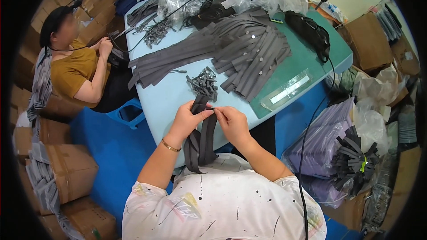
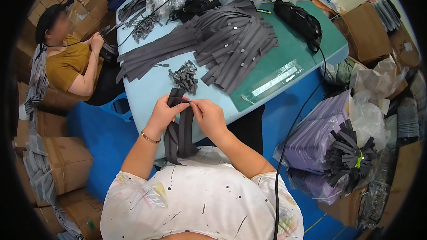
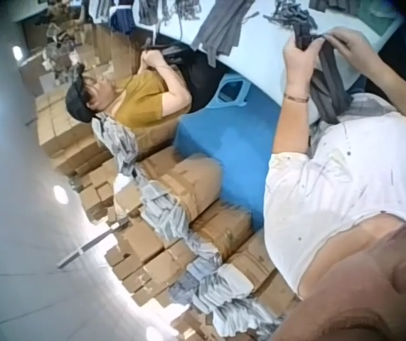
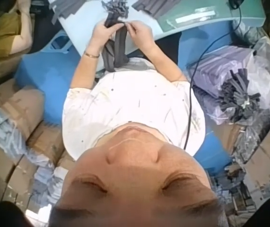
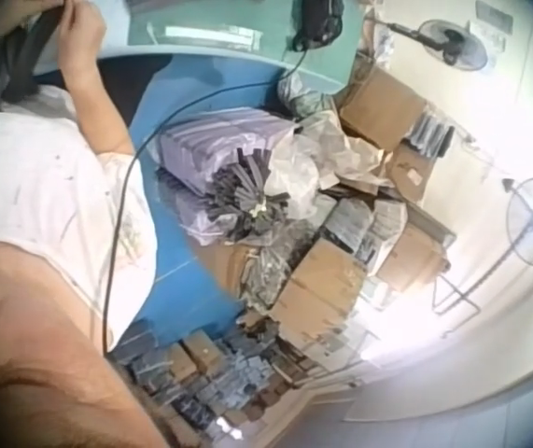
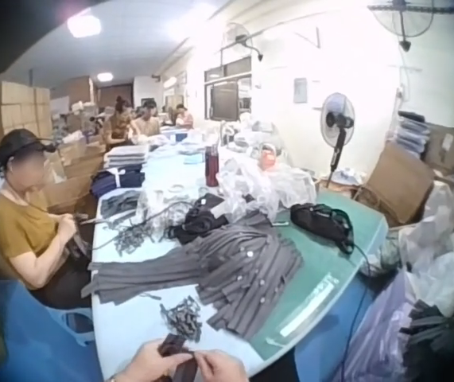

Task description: Manually attaching metal sliders to zipper tapes in a production workshop.

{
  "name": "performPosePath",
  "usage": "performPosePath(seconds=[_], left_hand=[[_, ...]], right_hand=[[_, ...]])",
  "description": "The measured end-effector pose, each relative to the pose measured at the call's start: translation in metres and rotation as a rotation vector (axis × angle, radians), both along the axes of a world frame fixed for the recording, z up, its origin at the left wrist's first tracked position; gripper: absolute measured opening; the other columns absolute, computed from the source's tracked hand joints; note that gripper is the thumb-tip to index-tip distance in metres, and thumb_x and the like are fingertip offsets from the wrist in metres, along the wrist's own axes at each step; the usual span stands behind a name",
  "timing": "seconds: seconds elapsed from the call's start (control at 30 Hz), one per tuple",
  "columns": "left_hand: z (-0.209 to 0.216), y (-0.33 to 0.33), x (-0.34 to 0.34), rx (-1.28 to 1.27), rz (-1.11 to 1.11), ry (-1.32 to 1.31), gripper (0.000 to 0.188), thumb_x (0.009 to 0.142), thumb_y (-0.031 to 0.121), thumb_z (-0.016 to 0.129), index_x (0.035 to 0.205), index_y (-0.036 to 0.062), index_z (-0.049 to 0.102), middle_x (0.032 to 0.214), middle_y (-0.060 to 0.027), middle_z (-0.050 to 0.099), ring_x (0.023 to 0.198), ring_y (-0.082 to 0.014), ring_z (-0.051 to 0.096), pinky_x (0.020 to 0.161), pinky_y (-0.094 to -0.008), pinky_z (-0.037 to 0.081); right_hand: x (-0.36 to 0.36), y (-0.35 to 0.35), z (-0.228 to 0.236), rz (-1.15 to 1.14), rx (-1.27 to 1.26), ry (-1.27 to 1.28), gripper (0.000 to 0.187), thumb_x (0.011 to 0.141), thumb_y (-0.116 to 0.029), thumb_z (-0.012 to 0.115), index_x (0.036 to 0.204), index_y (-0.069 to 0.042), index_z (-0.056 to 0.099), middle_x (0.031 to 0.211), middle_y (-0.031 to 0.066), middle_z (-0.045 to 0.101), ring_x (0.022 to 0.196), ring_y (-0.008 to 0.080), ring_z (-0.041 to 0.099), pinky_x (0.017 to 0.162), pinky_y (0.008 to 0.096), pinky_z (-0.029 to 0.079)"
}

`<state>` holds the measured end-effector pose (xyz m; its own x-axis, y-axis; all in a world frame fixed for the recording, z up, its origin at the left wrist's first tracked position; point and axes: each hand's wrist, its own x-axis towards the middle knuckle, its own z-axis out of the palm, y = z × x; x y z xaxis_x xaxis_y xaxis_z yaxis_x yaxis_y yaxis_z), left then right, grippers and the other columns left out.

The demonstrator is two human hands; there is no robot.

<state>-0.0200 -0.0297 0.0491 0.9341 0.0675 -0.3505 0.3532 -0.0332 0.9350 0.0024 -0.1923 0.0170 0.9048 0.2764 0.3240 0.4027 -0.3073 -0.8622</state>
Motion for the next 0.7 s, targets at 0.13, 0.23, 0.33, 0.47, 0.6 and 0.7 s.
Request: performPosePath(seconds=[0.13, 0.23, 0.33, 0.47, 0.6, 0.7], left_hand=[[-0.01, 0.002, 0.0, -0.033, 0.0, -0.071, 0.019, 0.073, 0.008, 0.07, 0.09, 0.0019, 0.064, 0.075, -0.0049, 0.057, 0.06, -0.0152, 0.052, 0.052, -0.0253, 0.042], [-0.019, -0.001, -0.003, 0.758, -0.006, -0.888, 0.031, 0.065, 0.0, 0.066, 0.095, 0.0084, 0.066, 0.075, -0.005, 0.055, 0.06, -0.0204, 0.055, 0.051, -0.0275, 0.044], [-0.016, 0.0, -0.005, 0.915, 0.019, -1.074, 0.036, 0.061, -0.002, 0.065, 0.096, 0.0087, 0.066, 0.076, -0.0042, 0.056, 0.063, -0.0219, 0.056, 0.053, -0.029, 0.045], [-0.009, 0.003, -0.006, 0.876, -0.022, -1.19, 0.037, 0.06, -0.004, 0.064, 0.095, 0.0088, 0.065, 0.077, -0.0047, 0.056, 0.065, -0.0221, 0.057, 0.056, -0.0288, 0.046], [-0.006, 0.001, 0.003, 0.685, 0.145, -1.115, 0.016, 0.075, 0.0, 0.063, 0.089, 0.0054, 0.061, 0.079, -0.0077, 0.058, 0.074, -0.0199, 0.059, 0.065, -0.0266, 0.047], [-0.014, 0.002, 0.005, 0.199, 0.157, -0.775, 0.01, 0.091, 0.013, 0.053, 0.093, 0.0034, 0.054, 0.077, -0.004, 0.059, 0.071, -0.0129, 0.057, 0.068, -0.0256, 0.047]], right_hand=[[0.001, 0.005, -0.001, 0.012, -0.064, -0.085, 0.011, 0.083, -0.01, 0.06, 0.089, -0.002, 0.063, 0.073, 0.0123, 0.06, 0.061, 0.0254, 0.057, 0.055, 0.0319, 0.045], [0.011, 0.008, -0.005, 0.119, 0.219, 0.338, 0.015, 0.086, -0.016, 0.058, 0.089, -0.002, 0.063, 0.071, 0.0064, 0.059, 0.061, 0.017, 0.057, 0.056, 0.0267, 0.045], [0.021, 0.008, 0.001, 0.285, 0.576, 0.863, 0.022, 0.09, -0.023, 0.055, 0.089, -0.002, 0.062, 0.072, -0.0015, 0.057, 0.067, 0.0064, 0.054, 0.059, 0.0203, 0.045], [0.023, 0.016, -0.007, 0.332, 0.644, 0.988, 0.021, 0.089, -0.022, 0.055, 0.089, -0.002, 0.063, 0.073, -0.0001, 0.058, 0.067, 0.0073, 0.054, 0.058, 0.0212, 0.044], [0.044, 0.017, -0.004, 0.284, 0.178, 0.564, 0.022, 0.087, -0.023, 0.056, 0.088, -0.002, 0.062, 0.072, 0.0023, 0.059, 0.067, 0.0122, 0.057, 0.058, 0.0259, 0.045], [0.075, 0.019, 0.0, -0.039, -0.189, -0.053, 0.02, 0.08, -0.021, 0.062, 0.089, -0.003, 0.059, 0.074, 0.0103, 0.063, 0.07, 0.0256, 0.061, 0.063, 0.0345, 0.047]])
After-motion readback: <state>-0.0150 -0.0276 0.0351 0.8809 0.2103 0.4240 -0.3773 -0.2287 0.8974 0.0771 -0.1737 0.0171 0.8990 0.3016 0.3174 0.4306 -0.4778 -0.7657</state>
